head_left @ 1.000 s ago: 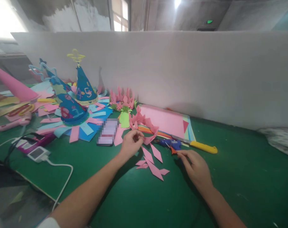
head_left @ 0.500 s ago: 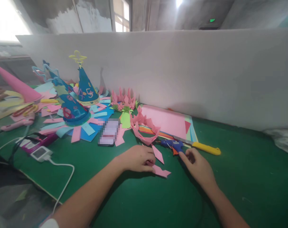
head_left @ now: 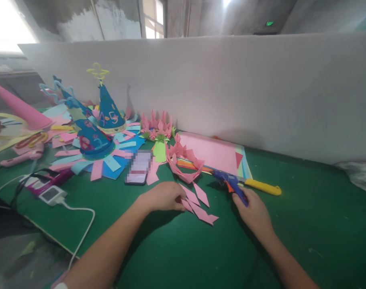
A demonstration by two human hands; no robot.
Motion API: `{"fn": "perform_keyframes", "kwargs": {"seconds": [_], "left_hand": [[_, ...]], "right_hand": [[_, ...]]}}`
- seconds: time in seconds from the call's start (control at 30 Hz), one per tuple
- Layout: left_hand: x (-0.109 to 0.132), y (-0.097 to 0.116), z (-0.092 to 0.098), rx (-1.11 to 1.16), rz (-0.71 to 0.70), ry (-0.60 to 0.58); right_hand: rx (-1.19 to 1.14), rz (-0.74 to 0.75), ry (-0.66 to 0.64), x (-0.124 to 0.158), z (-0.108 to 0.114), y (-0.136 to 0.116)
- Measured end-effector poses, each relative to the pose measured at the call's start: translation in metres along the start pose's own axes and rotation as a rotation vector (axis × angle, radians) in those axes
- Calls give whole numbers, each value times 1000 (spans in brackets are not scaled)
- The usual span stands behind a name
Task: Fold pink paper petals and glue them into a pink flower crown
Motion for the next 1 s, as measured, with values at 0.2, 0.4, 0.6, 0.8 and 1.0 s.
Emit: {"fn": "perform_keyframes", "kwargs": {"seconds": [0.2, 0.4, 0.6, 0.8, 1.0], "left_hand": [[-4, -7, 3, 299, 49, 70], [-9, -3, -11, 658, 156, 43], [-15, 3, -29, 870, 231, 33], [-23, 0, -26, 914, 239, 155], [-19, -21, -6, 1097, 377, 488]], "right_hand": [[-685, -184, -91, 4, -10, -7], [-901, -254, -224, 7, -15, -17], [-931, -295, -286, 5, -14, -14], [-784, -247, -374, 6, -15, -12], [-565, -176, -499, 8, -18, -19]]}}
Point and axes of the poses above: each hand's wrist, its own x-axis away from the middle knuckle, its own z-axis out of the back of the hand, y = z × x, the point moved 5 cm from there along -x, towards the middle knuckle, and after that the axes turned 9 degrees about -x, right-handed, at the moved point
